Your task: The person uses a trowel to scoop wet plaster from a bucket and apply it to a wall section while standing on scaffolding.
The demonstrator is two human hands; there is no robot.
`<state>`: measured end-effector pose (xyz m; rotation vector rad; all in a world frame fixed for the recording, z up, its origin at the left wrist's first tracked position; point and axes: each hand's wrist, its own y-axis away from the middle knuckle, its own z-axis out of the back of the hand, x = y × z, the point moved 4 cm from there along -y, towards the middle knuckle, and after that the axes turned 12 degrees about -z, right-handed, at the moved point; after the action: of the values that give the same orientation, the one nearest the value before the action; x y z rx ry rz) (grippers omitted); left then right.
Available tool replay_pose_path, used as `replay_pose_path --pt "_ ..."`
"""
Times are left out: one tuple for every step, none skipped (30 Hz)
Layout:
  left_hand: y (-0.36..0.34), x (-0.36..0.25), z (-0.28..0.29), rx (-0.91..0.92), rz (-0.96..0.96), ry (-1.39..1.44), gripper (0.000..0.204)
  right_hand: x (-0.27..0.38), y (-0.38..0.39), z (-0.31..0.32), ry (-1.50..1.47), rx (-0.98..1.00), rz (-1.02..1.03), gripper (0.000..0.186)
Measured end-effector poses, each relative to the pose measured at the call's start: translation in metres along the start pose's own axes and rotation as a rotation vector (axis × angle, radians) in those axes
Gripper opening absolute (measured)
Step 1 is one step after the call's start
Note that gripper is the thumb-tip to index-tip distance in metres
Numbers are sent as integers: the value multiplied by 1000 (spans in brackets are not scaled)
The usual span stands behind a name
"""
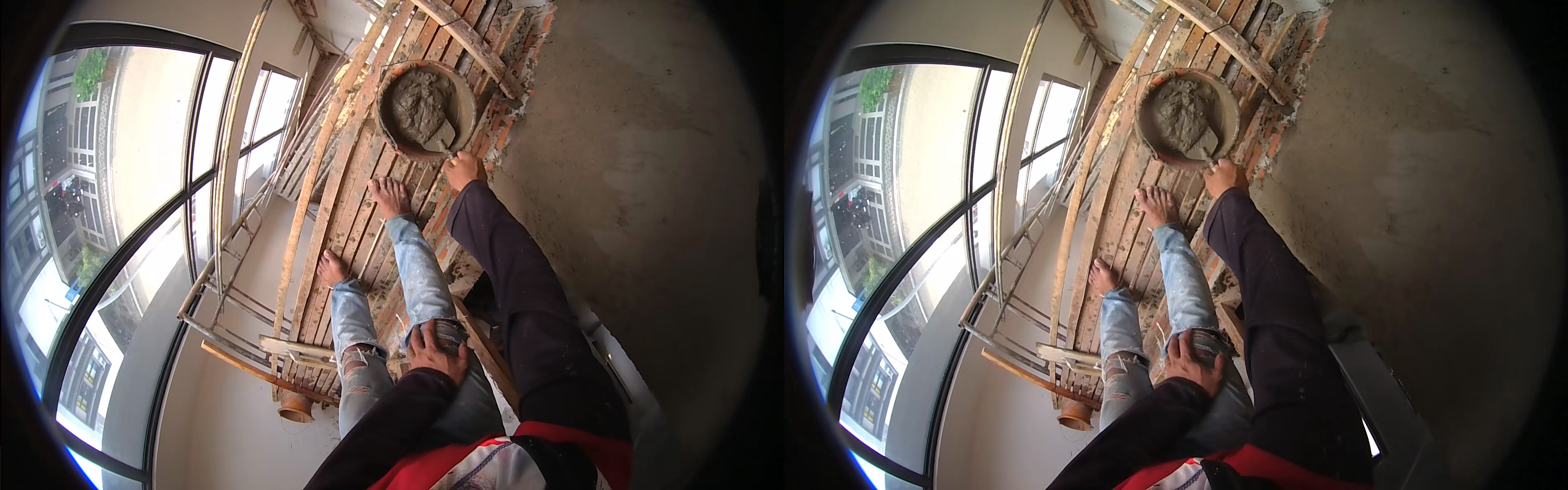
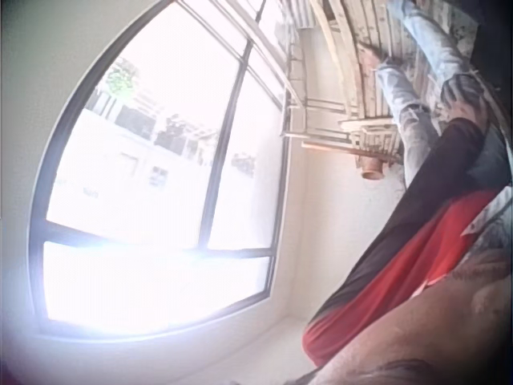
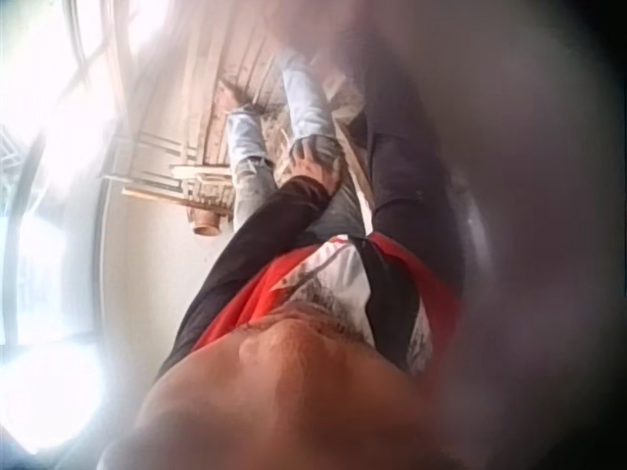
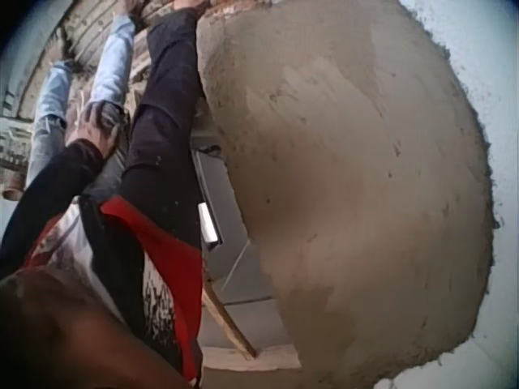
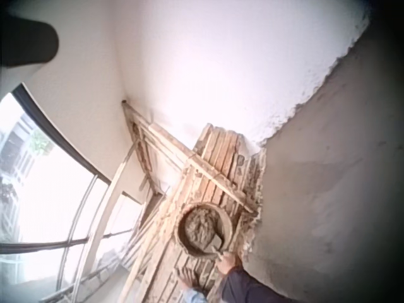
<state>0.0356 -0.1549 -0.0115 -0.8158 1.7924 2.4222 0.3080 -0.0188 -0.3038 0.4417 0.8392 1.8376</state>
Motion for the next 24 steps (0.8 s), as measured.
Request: replay_pose_path --pt "-1 -4 3 -5 13 -18 90 -11 6 -5 -34 -69 37 32" --pt "-3 -10 5 -1 9 -36 90 -22 11 -12 -26 -39 19 32" --pt "-4 -14 7 3 -3 -32 90 -28 17 -14 -143 -48 52 34" --pt "-6 -19 10 -26 -24 -33 89 -35 20 -16 -216 -19 24 37" --pt "-8 -22 10 7 -16 -37 89 -36 26 -14 -269 -59 81 37" --pt "-9 -26 12 -5 -9 -9 88 -38 27 -11 -236 -67 15 42" --pt "-10 -30 14 -55 -24 15 87 -36 31 -6 -227 -86 -9 48" --pt "-12 -34 13 -24 -15 10 87 -35 33 -2 -215 -19 -37 57" --pt "-13 -38 13 -35 -13 3 87 -31 37 4 -180 -5 -63 58" --pt "-14 -43 14 -61 -25 -2 86 -29 43 14 -162 -15 -63 53" --pt "-15 -48 12 -34 -38 -8 86 -25 49 25 -154 -41 -49 48" --pt "-16 -51 12 -44 -61 -37 87 -22 58 34 -177 -4 -47 41" --pt "-18 -53 11 -38 -63 -71 87 -20 67 45 -206 38 -35 35" --pt "-19 -52 9 -33 -37 -40 89 -15 82 60 -229 -45 22 30" --pt "-20 -53 6 -22 -80 -42 89 -11 95 74 -189 -51 16 32" --pt "-23 -50 4 -13 -77 -74 88 -6 113 89 -252 -73 48 33" --pt "-24 -46 2 -19 -60 -105 87 2 134 110 -270 -189 168 34" --pt "-24 -42 -2 -15 -67 -134 86 12 155 131 -297 -292 271 33" --pt "-24 -39 -5 0 -92 -128 86 20 176 150 -303 -322 325 34" --pt "-23 -34 -7 2 -82 -134 86 22 198 173 -319 -391 370 34" --pt "-20 -29 -6 -4 -65 -153 87 24 219 190 -350 -240 439 32" --pt "-18 -27 -3 -6 -100 -181 83 26 239 206 -423 -115 576 29" --pt "-15 -22 4 -24 -113 -160 83 22 250 222 -375 -90 512 29" --pt "-12 -15 13 -1 -131 -62 79 14 259 230 -612 241 447 27"
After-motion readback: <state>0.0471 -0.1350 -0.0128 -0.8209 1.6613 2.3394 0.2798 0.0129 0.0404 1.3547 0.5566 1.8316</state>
